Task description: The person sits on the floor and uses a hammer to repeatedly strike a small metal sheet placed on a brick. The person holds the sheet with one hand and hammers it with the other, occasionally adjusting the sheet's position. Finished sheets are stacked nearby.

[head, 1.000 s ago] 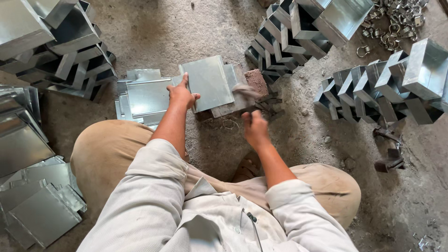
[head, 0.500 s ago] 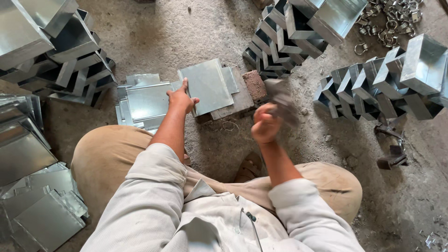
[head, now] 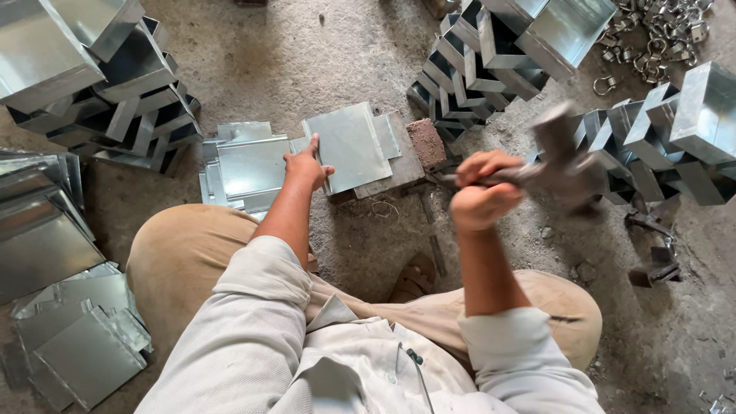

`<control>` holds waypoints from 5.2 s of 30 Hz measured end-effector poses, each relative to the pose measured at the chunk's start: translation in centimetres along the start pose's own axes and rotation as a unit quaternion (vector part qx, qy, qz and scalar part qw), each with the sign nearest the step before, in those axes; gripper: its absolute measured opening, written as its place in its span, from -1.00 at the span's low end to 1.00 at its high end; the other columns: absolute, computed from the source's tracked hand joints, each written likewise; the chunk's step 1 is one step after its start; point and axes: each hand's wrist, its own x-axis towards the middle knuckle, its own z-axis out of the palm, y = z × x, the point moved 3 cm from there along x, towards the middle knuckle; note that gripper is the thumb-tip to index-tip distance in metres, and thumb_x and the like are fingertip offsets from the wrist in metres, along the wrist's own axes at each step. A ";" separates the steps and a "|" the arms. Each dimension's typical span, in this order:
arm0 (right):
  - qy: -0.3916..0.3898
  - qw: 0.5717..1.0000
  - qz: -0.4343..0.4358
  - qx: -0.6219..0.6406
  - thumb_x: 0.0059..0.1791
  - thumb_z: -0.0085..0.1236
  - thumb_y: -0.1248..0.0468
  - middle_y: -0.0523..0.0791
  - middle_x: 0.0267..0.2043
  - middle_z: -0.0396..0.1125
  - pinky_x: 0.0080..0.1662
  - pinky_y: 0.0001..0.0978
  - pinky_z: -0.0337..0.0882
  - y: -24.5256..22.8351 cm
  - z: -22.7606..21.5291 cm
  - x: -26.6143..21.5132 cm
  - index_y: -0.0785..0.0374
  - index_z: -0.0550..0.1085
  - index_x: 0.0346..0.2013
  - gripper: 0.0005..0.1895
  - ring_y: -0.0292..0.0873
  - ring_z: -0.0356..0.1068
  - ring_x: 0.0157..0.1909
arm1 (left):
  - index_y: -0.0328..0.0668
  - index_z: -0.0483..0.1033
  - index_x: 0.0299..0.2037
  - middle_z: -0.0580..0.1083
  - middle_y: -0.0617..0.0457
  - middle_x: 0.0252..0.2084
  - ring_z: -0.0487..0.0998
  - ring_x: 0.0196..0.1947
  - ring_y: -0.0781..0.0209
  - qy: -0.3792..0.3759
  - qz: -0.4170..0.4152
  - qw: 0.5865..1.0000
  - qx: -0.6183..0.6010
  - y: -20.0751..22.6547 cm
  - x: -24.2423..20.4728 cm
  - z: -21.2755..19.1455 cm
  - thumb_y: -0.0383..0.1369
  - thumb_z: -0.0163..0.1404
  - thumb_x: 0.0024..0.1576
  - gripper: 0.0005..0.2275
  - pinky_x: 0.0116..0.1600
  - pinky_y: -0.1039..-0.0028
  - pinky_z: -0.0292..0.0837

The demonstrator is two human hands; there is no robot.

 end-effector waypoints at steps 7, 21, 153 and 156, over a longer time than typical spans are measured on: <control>-0.274 0.745 0.292 -0.533 0.22 -0.15 -0.26 0.05 -0.51 0.32 -0.33 -0.04 0.33 6.7 -1.0 -11.0 0.27 0.45 -0.43 -0.31 0.27 0.37 -0.37 | 0.81 0.07 0.43 0.10 -0.28 0.38 0.44 0.24 -0.22 0.009 0.031 0.999 0.010 0.4 0.3 0.0 -0.19 0.35 -0.04 -0.13 0.29 0.22 0.42; -0.180 0.911 0.163 -0.332 0.18 -0.22 -0.28 -0.05 -0.47 0.32 -0.43 -0.13 0.27 5.4 -1.4 -10.2 0.19 0.43 -0.42 -0.35 0.06 0.29 -0.51 | 0.85 0.02 0.43 0.13 -0.30 0.38 0.40 0.27 -0.25 -0.017 0.015 0.999 0.029 -0.8 -0.4 0.0 -0.17 0.33 -0.02 -0.13 0.30 0.18 0.39; -0.114 0.952 0.171 -0.228 0.25 -0.07 0.05 -0.09 -0.57 0.18 -0.47 -0.25 0.17 1.4 4.1 0.0 0.29 0.30 -0.34 -0.59 -0.24 0.20 -0.54 | 0.52 -0.02 0.49 0.44 -0.12 0.24 0.47 0.20 -0.20 -0.011 0.182 0.955 0.234 -5.5 0.8 3.1 -0.22 0.21 0.11 -0.22 0.21 0.24 0.43; -0.083 0.975 0.146 -0.145 0.22 -0.10 0.08 -0.09 -0.59 0.14 -0.49 -0.27 0.11 2.9 3.8 -1.9 0.29 0.28 -0.31 -0.64 -0.22 0.15 -0.59 | 0.56 -0.01 0.49 0.44 -0.11 0.25 0.47 0.21 -0.18 -0.013 0.173 0.957 0.232 -5.4 0.8 3.0 -0.22 0.20 0.10 -0.22 0.22 0.25 0.43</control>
